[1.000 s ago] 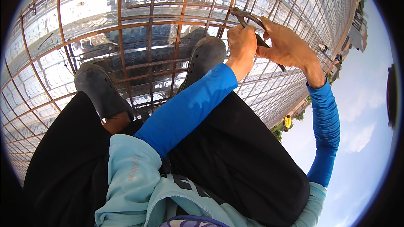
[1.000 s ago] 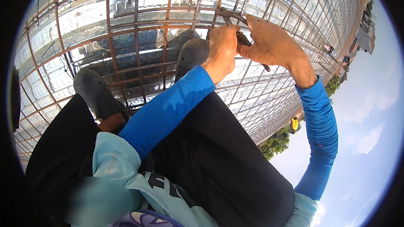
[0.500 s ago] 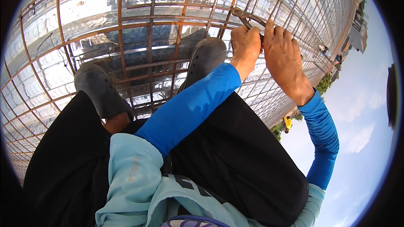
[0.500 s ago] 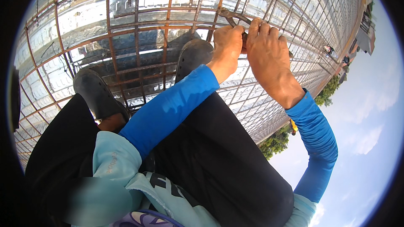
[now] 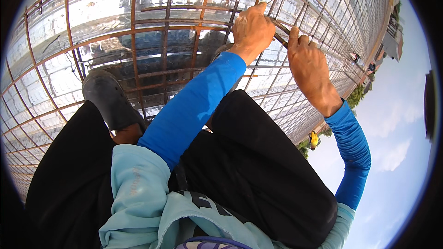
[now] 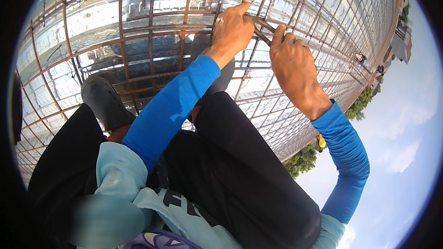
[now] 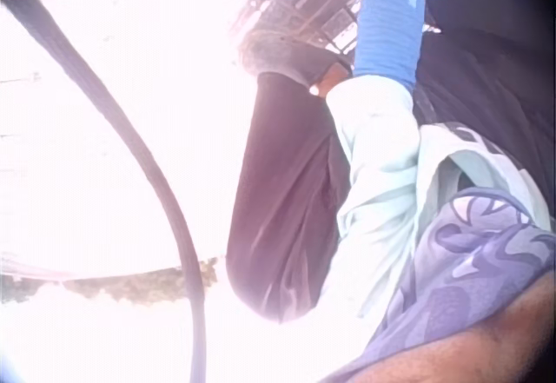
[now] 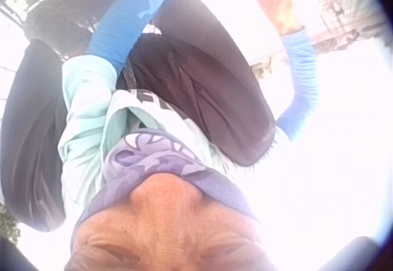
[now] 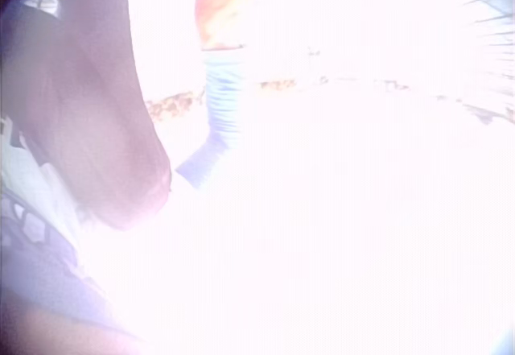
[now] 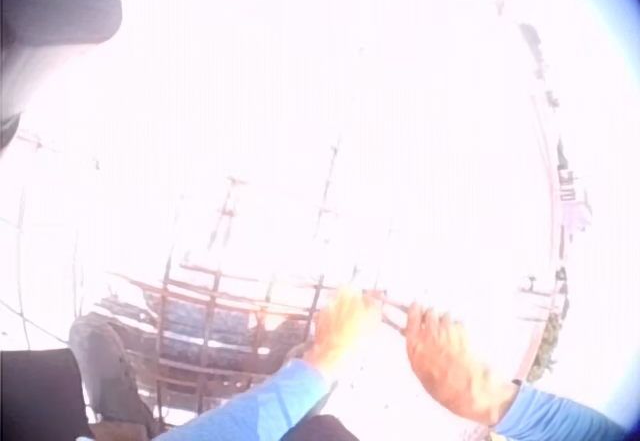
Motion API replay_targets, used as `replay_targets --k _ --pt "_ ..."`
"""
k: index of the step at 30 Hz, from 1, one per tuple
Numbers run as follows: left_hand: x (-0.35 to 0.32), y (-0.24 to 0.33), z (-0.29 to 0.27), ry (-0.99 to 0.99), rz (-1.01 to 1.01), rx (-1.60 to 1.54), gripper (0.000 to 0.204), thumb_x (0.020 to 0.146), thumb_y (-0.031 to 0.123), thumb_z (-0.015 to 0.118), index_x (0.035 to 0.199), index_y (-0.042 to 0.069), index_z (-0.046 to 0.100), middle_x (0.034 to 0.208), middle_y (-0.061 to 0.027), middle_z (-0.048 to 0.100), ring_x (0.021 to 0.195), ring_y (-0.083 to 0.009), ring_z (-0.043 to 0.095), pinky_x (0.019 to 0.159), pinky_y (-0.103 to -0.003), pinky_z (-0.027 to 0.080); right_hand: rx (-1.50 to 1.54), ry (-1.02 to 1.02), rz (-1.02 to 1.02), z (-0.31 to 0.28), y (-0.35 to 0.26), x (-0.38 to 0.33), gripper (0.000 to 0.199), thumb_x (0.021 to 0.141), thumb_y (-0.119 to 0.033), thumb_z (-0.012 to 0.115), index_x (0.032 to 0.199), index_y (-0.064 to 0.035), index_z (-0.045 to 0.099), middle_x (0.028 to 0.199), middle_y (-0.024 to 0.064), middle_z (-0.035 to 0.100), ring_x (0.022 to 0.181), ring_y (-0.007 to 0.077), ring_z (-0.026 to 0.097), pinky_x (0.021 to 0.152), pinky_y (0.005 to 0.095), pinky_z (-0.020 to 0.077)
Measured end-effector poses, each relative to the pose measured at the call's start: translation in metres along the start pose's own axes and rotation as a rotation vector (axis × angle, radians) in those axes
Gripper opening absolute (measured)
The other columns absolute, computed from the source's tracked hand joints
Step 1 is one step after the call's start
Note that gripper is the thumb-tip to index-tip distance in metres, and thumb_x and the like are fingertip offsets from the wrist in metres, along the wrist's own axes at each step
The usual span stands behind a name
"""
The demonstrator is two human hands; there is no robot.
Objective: The person sits on a metal rebar grid and uses pliers to bend and tie wire segments around intersecting rebar rods. They repeatedly position wire, twist it with pliers, and secure joints across the grid.
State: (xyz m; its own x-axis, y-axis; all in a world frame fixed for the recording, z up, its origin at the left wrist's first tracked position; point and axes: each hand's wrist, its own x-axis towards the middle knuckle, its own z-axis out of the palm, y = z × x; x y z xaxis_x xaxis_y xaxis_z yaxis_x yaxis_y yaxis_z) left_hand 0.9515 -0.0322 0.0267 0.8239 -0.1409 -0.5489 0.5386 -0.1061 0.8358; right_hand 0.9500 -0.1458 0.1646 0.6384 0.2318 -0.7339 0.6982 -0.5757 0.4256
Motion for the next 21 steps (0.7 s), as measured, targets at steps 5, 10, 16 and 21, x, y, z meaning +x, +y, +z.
replay_targets --k 5,10,16,21 --pt "-0.020 -0.001 0.005 -0.093 0.097 0.107 0.049 0.091 0.013 0.056 0.137 -0.002 0.066 0.098 -0.0293 0.074 0.091 -0.0466 0.072 0.086 -0.052 0.058 0.072 -0.031 0.058 0.003 -0.010 -0.006 0.055 0.093 -0.001 0.063 0.143 0.0170 0.049 0.097 0.0196 0.067 0.082 0.0284 0.073 0.063 0.0347 0.0627" --pt "-0.033 -0.007 0.024 -0.010 0.048 -0.036 0.055 0.092 0.012 0.055 0.144 -0.003 0.058 0.087 -0.0303 0.071 0.080 -0.0461 0.070 0.079 -0.056 0.055 0.154 -0.046 0.059 0.009 -0.009 -0.004 0.052 0.095 -0.003 0.064 0.140 0.0182 0.048 0.098 0.0222 0.067 0.081 0.0309 0.075 0.062 0.0366 0.0635" --pt "-0.053 -0.008 0.038 0.056 -0.004 -0.327 0.053 0.098 0.010 0.051 0.150 -0.003 0.048 0.082 -0.0285 0.070 0.076 -0.0479 0.068 0.075 -0.059 0.050 0.291 -0.092 0.052 -0.001 -0.004 0.004 0.028 0.092 -0.004 0.065 0.114 0.0122 0.059 0.082 0.0238 0.070 0.067 0.0350 0.074 0.060 0.0407 0.0628" --pt "-0.066 0.004 0.054 0.377 -0.102 -0.477 0.035 0.105 0.020 0.050 0.128 -0.007 0.049 0.087 -0.0261 0.067 0.083 -0.0439 0.067 0.080 -0.053 0.049 0.757 -0.304 0.012 0.000 0.021 0.013 0.015 0.095 -0.009 0.061 0.096 0.0061 0.061 0.075 0.0260 0.070 0.065 0.0355 0.074 0.055 0.0454 0.0583"
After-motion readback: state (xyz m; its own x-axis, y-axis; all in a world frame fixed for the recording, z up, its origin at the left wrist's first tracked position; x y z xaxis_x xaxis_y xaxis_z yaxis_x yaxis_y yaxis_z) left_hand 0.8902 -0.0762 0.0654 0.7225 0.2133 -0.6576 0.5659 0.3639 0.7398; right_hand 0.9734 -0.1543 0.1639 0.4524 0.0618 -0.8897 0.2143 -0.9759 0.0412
